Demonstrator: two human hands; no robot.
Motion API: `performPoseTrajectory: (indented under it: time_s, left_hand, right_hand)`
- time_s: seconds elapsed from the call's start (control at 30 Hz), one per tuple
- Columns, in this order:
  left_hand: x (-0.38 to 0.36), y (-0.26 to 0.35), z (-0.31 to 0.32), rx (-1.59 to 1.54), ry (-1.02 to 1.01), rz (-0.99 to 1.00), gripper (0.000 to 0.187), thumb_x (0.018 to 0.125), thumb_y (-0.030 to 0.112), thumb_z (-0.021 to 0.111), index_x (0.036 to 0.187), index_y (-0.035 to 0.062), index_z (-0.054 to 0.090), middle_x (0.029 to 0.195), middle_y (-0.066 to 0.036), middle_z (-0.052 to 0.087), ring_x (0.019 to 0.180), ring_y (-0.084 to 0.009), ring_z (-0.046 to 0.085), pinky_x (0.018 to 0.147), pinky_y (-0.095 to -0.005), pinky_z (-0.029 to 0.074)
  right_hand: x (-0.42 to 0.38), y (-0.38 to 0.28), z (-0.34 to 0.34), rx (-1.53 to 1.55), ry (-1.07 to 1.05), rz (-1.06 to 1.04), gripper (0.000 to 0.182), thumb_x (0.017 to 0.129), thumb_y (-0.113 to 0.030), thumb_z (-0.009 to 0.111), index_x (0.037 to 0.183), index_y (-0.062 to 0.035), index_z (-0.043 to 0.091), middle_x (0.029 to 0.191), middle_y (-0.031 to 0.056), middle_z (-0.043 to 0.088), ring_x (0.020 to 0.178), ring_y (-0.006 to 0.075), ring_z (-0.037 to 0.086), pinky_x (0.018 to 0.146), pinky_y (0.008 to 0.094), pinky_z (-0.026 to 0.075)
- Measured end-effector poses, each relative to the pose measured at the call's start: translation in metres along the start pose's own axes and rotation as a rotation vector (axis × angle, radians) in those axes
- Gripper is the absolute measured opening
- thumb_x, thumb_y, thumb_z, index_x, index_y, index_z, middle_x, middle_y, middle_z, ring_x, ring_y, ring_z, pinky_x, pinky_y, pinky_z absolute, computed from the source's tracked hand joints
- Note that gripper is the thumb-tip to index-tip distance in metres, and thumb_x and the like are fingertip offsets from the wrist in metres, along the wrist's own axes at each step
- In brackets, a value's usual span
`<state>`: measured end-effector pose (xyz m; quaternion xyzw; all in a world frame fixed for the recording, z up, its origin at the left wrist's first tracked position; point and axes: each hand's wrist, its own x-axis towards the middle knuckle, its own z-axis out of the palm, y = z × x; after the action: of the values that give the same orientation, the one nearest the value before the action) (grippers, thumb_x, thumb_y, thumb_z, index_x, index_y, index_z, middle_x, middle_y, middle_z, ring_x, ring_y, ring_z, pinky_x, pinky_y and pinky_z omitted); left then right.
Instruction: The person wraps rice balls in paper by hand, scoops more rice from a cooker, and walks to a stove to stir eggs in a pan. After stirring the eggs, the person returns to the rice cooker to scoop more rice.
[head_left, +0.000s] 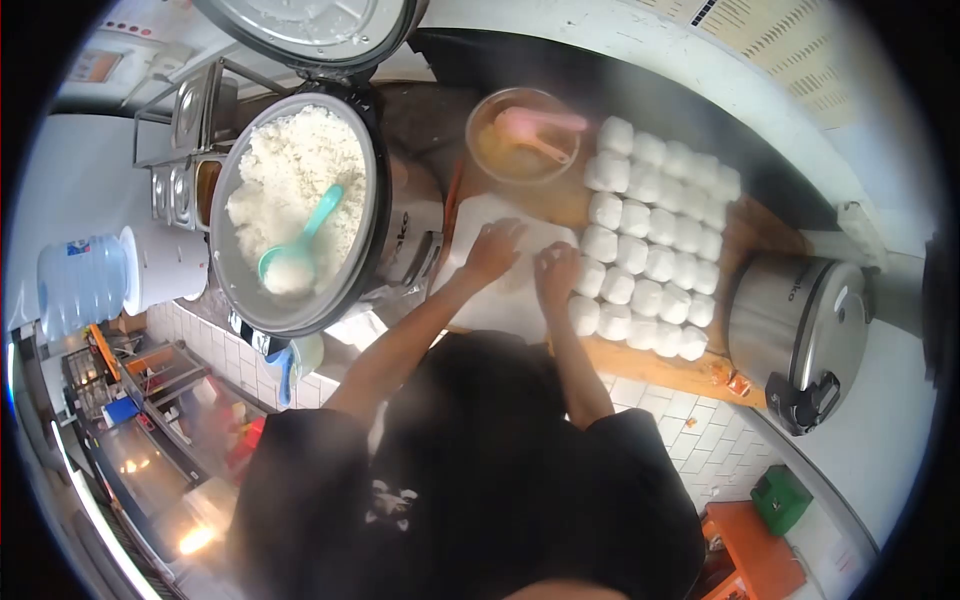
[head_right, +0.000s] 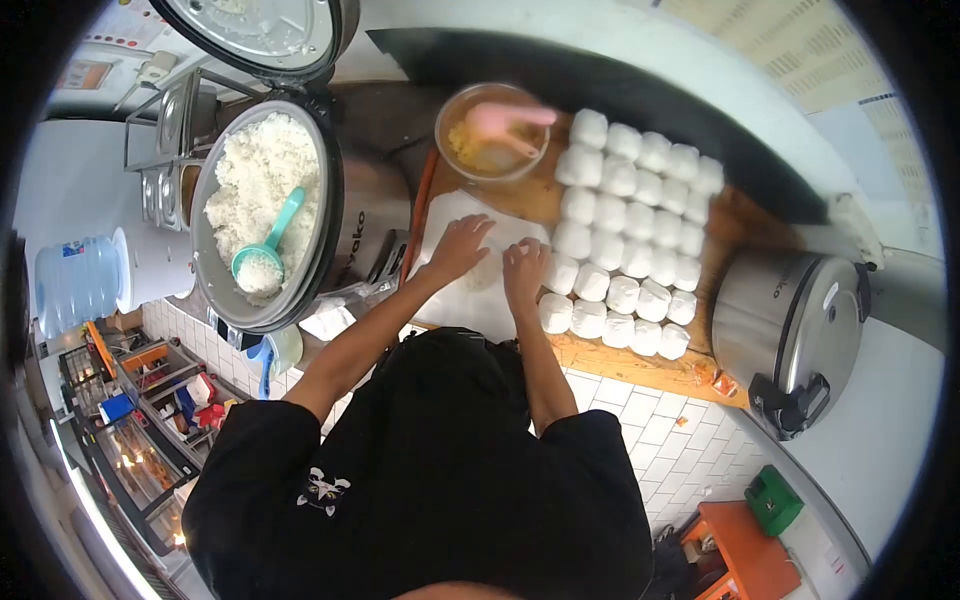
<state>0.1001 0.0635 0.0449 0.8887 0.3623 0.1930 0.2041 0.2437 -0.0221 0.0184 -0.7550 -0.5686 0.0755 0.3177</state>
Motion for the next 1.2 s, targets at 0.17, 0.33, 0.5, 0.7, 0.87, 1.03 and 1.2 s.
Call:
performPoseTrajectory:
  time_s: [0.17, 0.33, 0.5, 0.7, 0.87, 1.03, 1.2]
  left_hand:
    - [0.016, -0.035, 0.003, 0.065, -0.464, -0.107, 0.021, 0.082, 0.017, 0.065, 0.099, 0.0065, 0.062, 0.097, -0.012, 0.064, 0.104, -0.0319, 0.057, 0.087, -0.0442, 0.044]
    - [-0.010, -0.050, -0.009, 0.081, -0.273, -0.289, 0.010, 0.084, 0.013, 0.056, 0.087, 0.0063, 0.063, 0.083, -0.013, 0.063, 0.089, -0.0351, 0.063, 0.075, -0.0464, 0.048]
    - [-0.013, -0.049, -0.024, 0.045, -0.335, -0.313, 0.011, 0.084, 0.008, 0.056, 0.091, 0.0044, 0.064, 0.090, -0.018, 0.063, 0.092, -0.0351, 0.063, 0.079, -0.0449, 0.050]
    - [-0.036, -0.045, -0.014, 0.100, -0.277, -0.420, 0.013, 0.084, 0.005, 0.055, 0.092, -0.0030, 0.062, 0.094, -0.024, 0.062, 0.092, -0.0394, 0.062, 0.082, -0.0455, 0.050]
    - [-0.041, -0.039, -0.017, -0.335, -0.112, -0.659, 0.030, 0.083, 0.017, 0.062, 0.102, -0.0050, 0.060, 0.107, -0.025, 0.062, 0.097, -0.0454, 0.060, 0.087, -0.0476, 0.049]
    - [-0.132, -0.065, 0.041, -0.311, -0.059, -0.698, 0.066, 0.071, 0.039, 0.074, 0.112, -0.0108, 0.059, 0.111, -0.028, 0.062, 0.106, -0.0379, 0.061, 0.093, -0.0385, 0.048]
    - [-0.154, -0.055, 0.008, -0.243, -0.523, -0.733, 0.068, 0.068, 0.038, 0.078, 0.113, -0.0089, 0.060, 0.111, -0.027, 0.063, 0.105, -0.0354, 0.062, 0.092, -0.0376, 0.048]
  right_hand:
    - [0.008, -0.001, -0.010, 0.274, 0.114, 0.046, 0.033, 0.068, -0.015, 0.079, 0.096, -0.0094, 0.063, 0.104, 0.0094, 0.060, 0.101, 0.0328, 0.054, 0.085, 0.0439, 0.045]
    - [0.024, 0.041, -0.010, 0.165, -0.558, 0.263, 0.043, 0.066, -0.026, 0.083, 0.097, -0.0067, 0.060, 0.090, 0.0127, 0.064, 0.087, 0.0273, 0.063, 0.080, 0.0381, 0.050]
    - [0.042, 0.032, -0.015, 0.359, -0.532, 0.284, 0.055, 0.057, -0.025, 0.087, 0.104, -0.0060, 0.064, 0.083, 0.0081, 0.063, 0.077, 0.0222, 0.062, 0.072, 0.0357, 0.050]
    - [0.035, 0.039, -0.020, 0.286, -0.714, 0.394, 0.041, 0.069, -0.023, 0.081, 0.101, -0.0048, 0.064, 0.084, 0.0097, 0.063, 0.076, 0.0195, 0.061, 0.067, 0.0300, 0.049]
    - [0.015, 0.032, -0.002, 0.689, -0.148, 0.480, 0.043, 0.074, -0.029, 0.077, 0.107, -0.0032, 0.064, 0.082, 0.0143, 0.064, 0.075, 0.0232, 0.062, 0.069, 0.0309, 0.051]
    - [-0.044, 0.065, 0.006, 0.224, -0.546, 0.310, 0.058, 0.069, -0.038, 0.079, 0.105, 0.0042, 0.063, 0.087, 0.0194, 0.066, 0.082, 0.0289, 0.064, 0.075, 0.0381, 0.050]
    - [-0.061, 0.055, -0.012, 0.097, -0.947, 0.208, 0.061, 0.064, -0.043, 0.079, 0.097, 0.0059, 0.063, 0.086, 0.0247, 0.067, 0.084, 0.0336, 0.065, 0.077, 0.0392, 0.051]
